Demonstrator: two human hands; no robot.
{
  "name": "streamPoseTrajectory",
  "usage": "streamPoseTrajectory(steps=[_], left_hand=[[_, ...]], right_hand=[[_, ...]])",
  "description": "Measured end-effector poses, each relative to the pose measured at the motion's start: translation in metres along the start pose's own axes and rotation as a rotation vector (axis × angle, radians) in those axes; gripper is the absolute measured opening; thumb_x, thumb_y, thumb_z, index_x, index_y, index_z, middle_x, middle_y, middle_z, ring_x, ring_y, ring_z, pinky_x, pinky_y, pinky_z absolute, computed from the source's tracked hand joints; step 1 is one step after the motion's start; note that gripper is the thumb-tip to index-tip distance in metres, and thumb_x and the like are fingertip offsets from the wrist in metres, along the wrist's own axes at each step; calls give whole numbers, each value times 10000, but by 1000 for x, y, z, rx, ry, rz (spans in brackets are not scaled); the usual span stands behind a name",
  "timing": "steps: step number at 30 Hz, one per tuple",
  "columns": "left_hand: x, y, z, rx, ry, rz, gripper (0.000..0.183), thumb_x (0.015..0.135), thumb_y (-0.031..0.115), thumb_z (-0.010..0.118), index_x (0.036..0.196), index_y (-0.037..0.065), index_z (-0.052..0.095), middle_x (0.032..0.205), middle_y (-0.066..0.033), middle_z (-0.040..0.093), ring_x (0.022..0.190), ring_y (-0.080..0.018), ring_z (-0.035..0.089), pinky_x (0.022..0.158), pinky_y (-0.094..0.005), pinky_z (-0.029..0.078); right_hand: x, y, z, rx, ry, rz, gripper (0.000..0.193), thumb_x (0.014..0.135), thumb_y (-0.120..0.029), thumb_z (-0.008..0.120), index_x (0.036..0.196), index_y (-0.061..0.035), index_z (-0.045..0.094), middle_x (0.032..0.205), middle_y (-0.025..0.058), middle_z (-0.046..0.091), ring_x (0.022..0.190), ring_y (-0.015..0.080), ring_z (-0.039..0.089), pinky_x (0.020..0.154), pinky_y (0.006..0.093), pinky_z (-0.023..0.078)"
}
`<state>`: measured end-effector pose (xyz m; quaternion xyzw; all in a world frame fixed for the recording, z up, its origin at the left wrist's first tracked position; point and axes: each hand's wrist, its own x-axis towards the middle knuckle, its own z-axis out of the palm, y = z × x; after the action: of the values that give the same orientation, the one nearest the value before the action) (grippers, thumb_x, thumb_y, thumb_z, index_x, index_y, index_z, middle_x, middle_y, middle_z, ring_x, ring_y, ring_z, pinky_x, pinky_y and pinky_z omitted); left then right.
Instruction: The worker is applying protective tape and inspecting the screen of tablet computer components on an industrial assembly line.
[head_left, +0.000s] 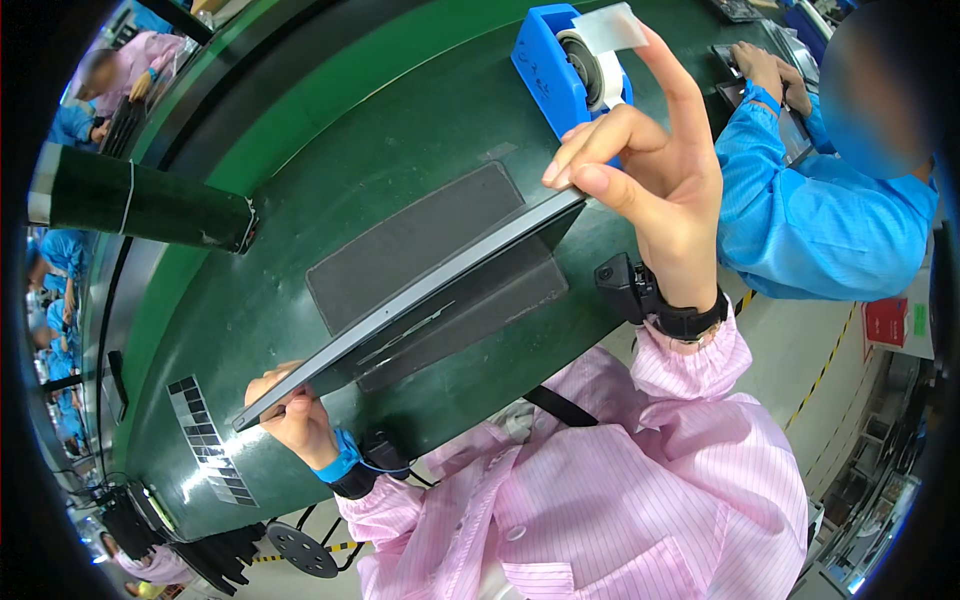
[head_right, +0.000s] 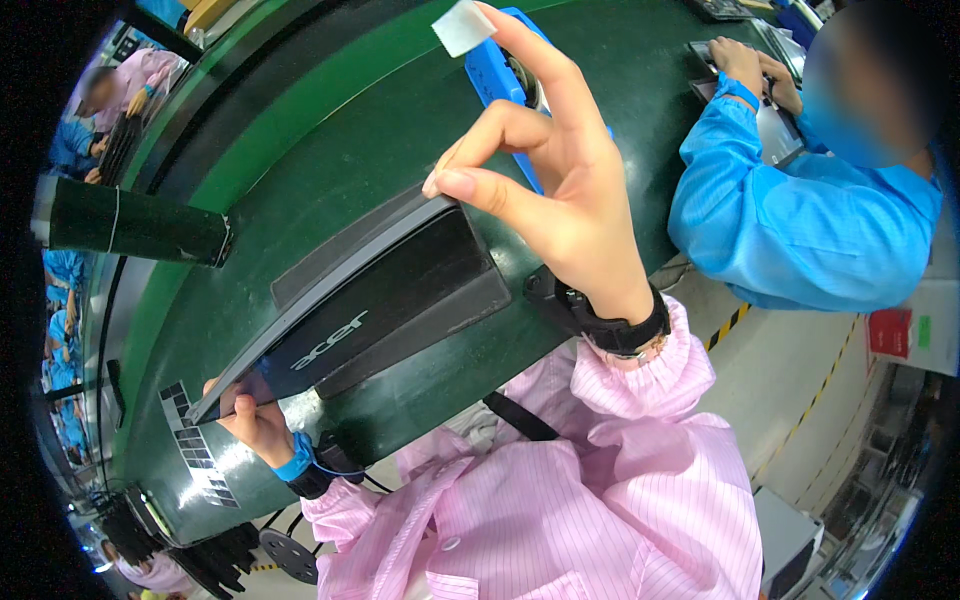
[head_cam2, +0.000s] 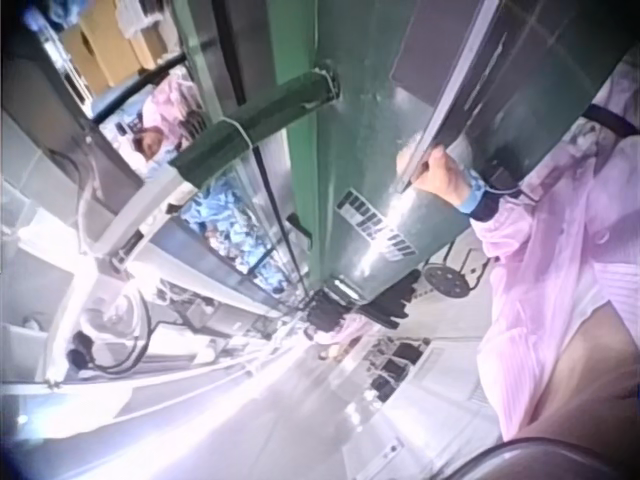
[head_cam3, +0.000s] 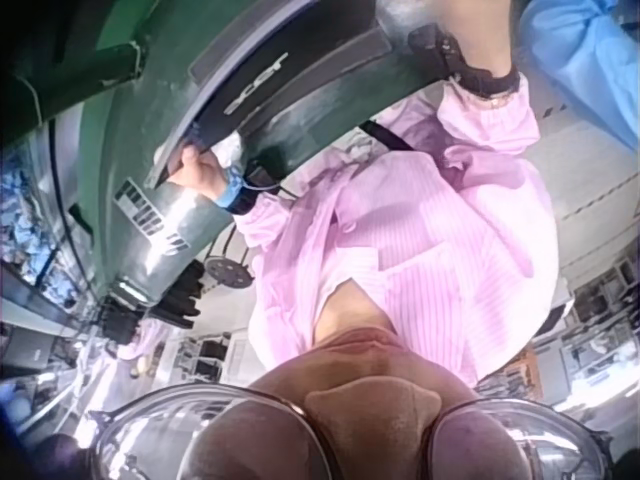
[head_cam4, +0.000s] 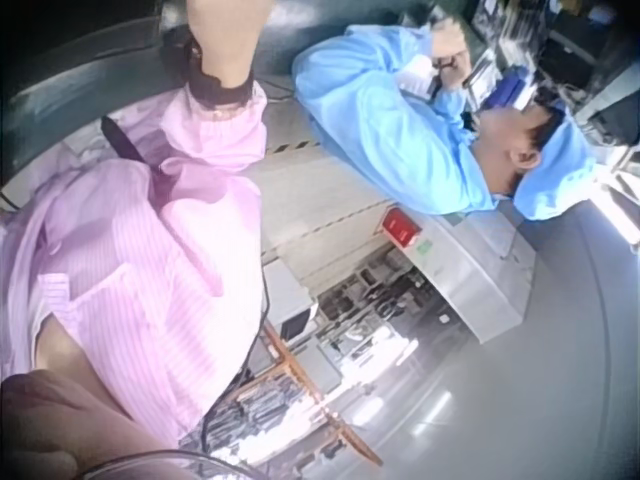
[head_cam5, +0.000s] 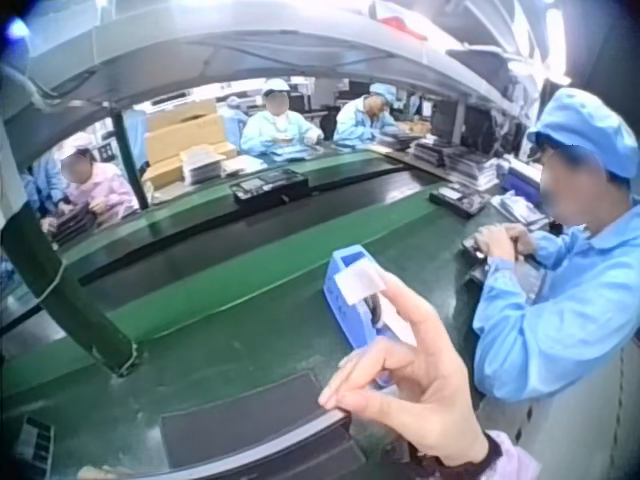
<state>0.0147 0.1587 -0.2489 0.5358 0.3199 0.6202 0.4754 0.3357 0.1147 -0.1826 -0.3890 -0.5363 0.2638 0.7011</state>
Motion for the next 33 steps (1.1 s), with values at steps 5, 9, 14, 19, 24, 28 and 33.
streamPoseTrajectory(steps=[5, 9, 14, 19, 24, 28, 33], left_hand=[[1, 2, 5, 2, 16, 4, 372, 651, 242, 767, 775, 38, 481, 687, -51, 509, 640, -152, 503, 618, -273, 432], [-1, -2, 1, 24, 12, 29, 379, 652, 255, 765, 772, 38, 479, 684, -51, 502, 622, -148, 495, 613, -278, 433], [0, -6, 2, 20, 15, 26, 370, 661, 250, 758, 793, 33, 490, 677, -50, 504, 605, -144, 489, 603, -277, 429], [0, -1, 2, 7, -6, 27, 360, 668, 236, 750, 827, 27, 503, 701, -61, 528, 612, -140, 486, 586, -266, 415], [0, -1, 5, -3, 43, 31, 349, 672, 232, 745, 828, 24, 513, 682, -66, 529, 584, -146, 487, 570, -266, 410], [0, -6, -1, -9, 1, 60, 351, 672, 235, 745, 836, 20, 520, 658, -61, 520, 565, -146, 480, 580, -275, 416], [-3, -5, 1, 2, -16, 79, 367, 669, 251, 747, 836, 16, 520, 663, -65, 532, 560, -136, 468, 615, -297, 443]], right_hand=[[13, 0, -8, 118, -79, 299, 659, 751, 7, 610, 1323, 3, 283, 672, 80, 540, 680, 201, 598, 679, 294, 459], [21, 18, -9, 119, -266, 486, 615, 767, 0, 604, 1303, -3, 303, 704, 77, 565, 697, 175, 609, 703, 269, 455], [16, 34, -12, -135, -70, 390, 511, 848, -82, 547, 1284, 11, 298, 844, 126, 598, 786, 187, 599, 749, 282, 451], [-21, 16, -7, 10, 160, 82, 602, 904, -273, 473, 1361, -30, 166, 955, 195, 576, 854, 265, 588, 793, 349, 447], [-49, 32, 23, 266, 182, 171, 876, 746, -5, 661, 1387, -118, 75, 1028, 162, 550, 877, 238, 585, 804, 346, 461], [-55, 34, 30, 393, 260, 342, 871, 735, 34, 660, 1383, -111, 97, 876, 112, 570, 836, 194, 589, 771, 312, 480], [-58, 31, 42, 470, 447, 334, 819, 738, 27, 662, 1367, -73, 147, 765, 80, 568, 772, 171, 606, 729, 282, 507]])
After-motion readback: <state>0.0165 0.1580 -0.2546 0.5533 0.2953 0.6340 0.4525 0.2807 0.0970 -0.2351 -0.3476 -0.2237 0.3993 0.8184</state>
